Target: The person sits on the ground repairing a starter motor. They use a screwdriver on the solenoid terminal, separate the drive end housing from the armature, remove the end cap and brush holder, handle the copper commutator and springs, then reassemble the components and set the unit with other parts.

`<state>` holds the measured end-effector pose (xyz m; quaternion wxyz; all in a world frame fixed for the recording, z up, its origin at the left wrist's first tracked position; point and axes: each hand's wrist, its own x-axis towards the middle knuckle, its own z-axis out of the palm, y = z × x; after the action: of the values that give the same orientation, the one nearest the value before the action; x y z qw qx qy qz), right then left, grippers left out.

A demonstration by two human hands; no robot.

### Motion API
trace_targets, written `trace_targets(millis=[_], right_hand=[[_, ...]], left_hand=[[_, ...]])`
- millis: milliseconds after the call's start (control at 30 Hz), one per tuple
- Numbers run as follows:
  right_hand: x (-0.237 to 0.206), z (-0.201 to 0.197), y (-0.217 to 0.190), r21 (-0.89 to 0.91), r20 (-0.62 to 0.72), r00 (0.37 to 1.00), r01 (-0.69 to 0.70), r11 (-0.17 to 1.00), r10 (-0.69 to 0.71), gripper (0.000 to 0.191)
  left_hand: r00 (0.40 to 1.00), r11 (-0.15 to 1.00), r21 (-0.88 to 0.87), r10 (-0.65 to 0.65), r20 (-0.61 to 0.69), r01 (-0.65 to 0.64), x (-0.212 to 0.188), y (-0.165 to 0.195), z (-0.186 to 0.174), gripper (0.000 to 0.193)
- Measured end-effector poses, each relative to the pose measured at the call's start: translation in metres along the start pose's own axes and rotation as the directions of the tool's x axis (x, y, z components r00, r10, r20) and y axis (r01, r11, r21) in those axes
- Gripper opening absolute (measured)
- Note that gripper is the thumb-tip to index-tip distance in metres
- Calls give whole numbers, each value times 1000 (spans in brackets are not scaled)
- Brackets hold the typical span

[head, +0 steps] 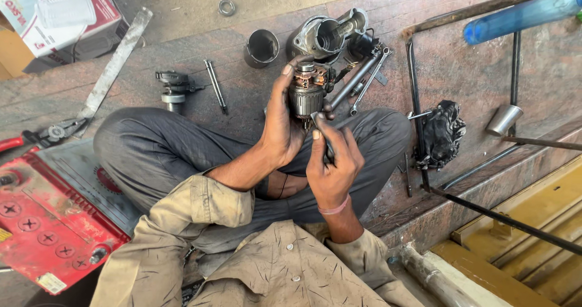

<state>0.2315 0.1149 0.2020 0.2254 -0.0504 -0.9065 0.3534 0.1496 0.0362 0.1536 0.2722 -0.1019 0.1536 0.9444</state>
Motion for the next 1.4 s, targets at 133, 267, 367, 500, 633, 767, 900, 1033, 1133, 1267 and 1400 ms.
trace_targets(millis=[133,267,367,500,633,767,900,1033,1133,1267,1400], right_hand=[[1,2,2,-87,-17,994,109,990,-111,24],[-3,2,4,-49,-27,998,58,997,-60,24],[-2,5,9,-50,-36,999,-6,999,4,23],[-2,5,10,-88,-43,994,101,991,-105,23],[-5,1,4,-86,-41,995,83,993,-87,21],[-3,3,2,-97,-50,996,70,993,-75,22],[-5,3,4,-71,-48,995,80,994,-84,20],[-14,-11,6,11,11,1000,7,1000,-7,20],[-15,-18,17,61,23,995,-103,993,102,18],[-20,-18,46,42,62,986,-160,986,157,18],[-33,7,95,18,224,952,-219,976,209,17]], left_hand=[[998,999,-6,53,-42,-53,-3,-4,-2,55],[997,997,17,70,21,-71,-3,-3,-3,62],[997,996,46,75,21,-76,-4,-4,-3,64],[998,996,62,66,-2,-66,-6,-7,-4,64],[997,994,65,83,9,-83,-3,-8,-5,61],[996,992,87,91,-10,-90,-3,-10,-6,59],[992,987,109,119,27,-122,-2,-9,-6,59],[993,980,168,98,63,-107,-4,-2,-5,59],[984,962,231,118,136,-147,-5,2,-4,57],[976,967,213,96,195,-137,-5,0,-6,56],[964,967,198,113,240,-163,-6,-4,-11,59]])
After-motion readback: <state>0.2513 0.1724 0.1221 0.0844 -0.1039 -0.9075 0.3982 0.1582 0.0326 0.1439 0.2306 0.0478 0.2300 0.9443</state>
